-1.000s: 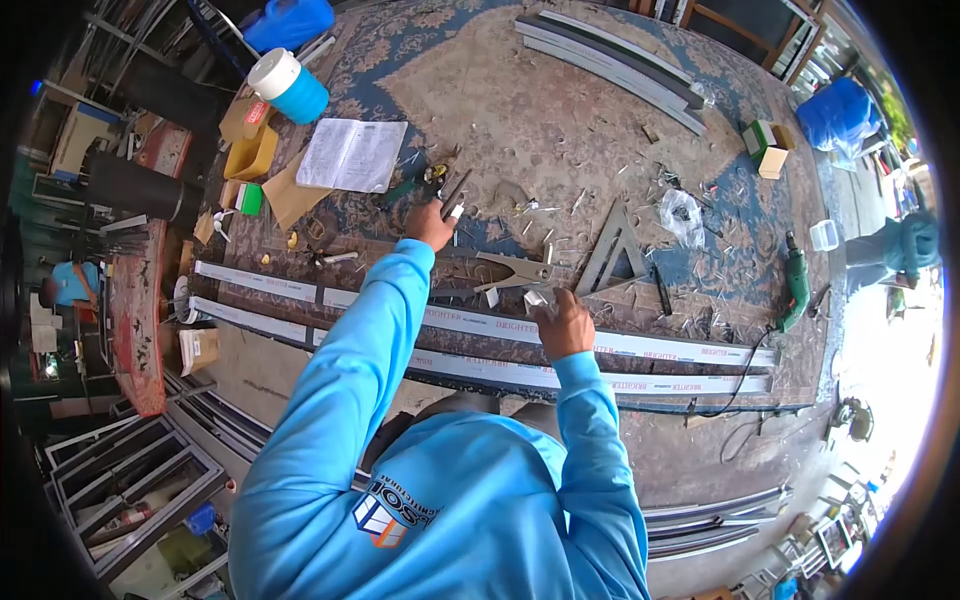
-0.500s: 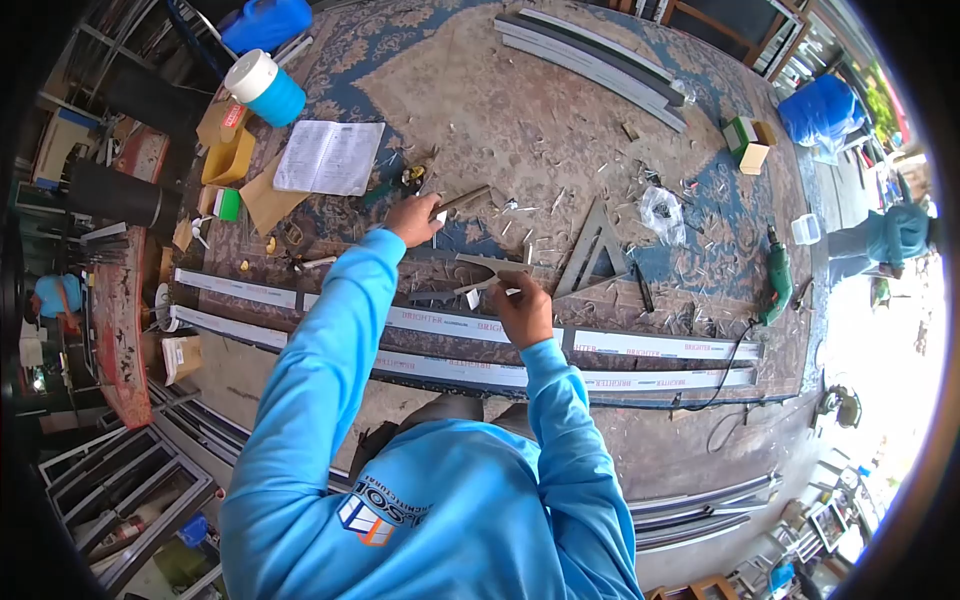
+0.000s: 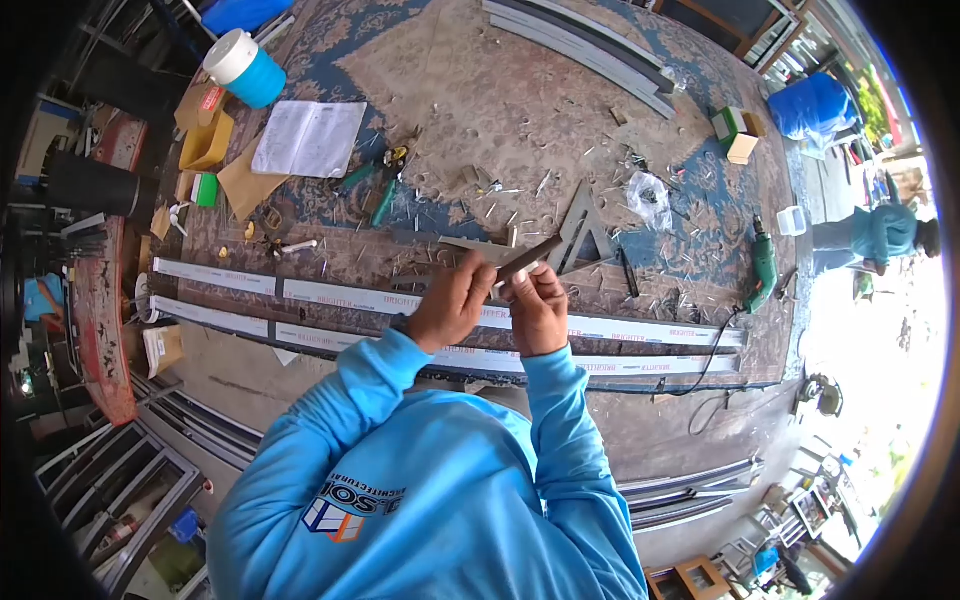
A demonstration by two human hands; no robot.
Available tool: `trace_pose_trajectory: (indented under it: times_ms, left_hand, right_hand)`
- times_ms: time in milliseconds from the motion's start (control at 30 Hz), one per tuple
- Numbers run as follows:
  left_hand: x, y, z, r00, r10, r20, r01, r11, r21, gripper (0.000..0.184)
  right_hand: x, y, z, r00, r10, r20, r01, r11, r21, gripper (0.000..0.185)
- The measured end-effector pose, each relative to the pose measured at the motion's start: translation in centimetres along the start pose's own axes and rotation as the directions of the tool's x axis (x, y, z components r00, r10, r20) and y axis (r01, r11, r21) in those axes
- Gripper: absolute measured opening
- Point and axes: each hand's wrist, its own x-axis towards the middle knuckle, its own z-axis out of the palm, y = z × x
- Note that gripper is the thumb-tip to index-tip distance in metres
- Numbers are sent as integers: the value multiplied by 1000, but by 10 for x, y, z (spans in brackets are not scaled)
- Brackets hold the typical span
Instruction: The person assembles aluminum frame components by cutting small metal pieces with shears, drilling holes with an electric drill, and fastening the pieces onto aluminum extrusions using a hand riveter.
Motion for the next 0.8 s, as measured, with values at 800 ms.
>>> trace_pose_trajectory:
  times_ms: [800]
  left_hand:
    - [43, -72, 9, 935, 102, 339, -179, 962, 205, 24]
  right_hand:
    - [-87, -92, -59, 983, -177, -58, 143, 915, -377, 9]
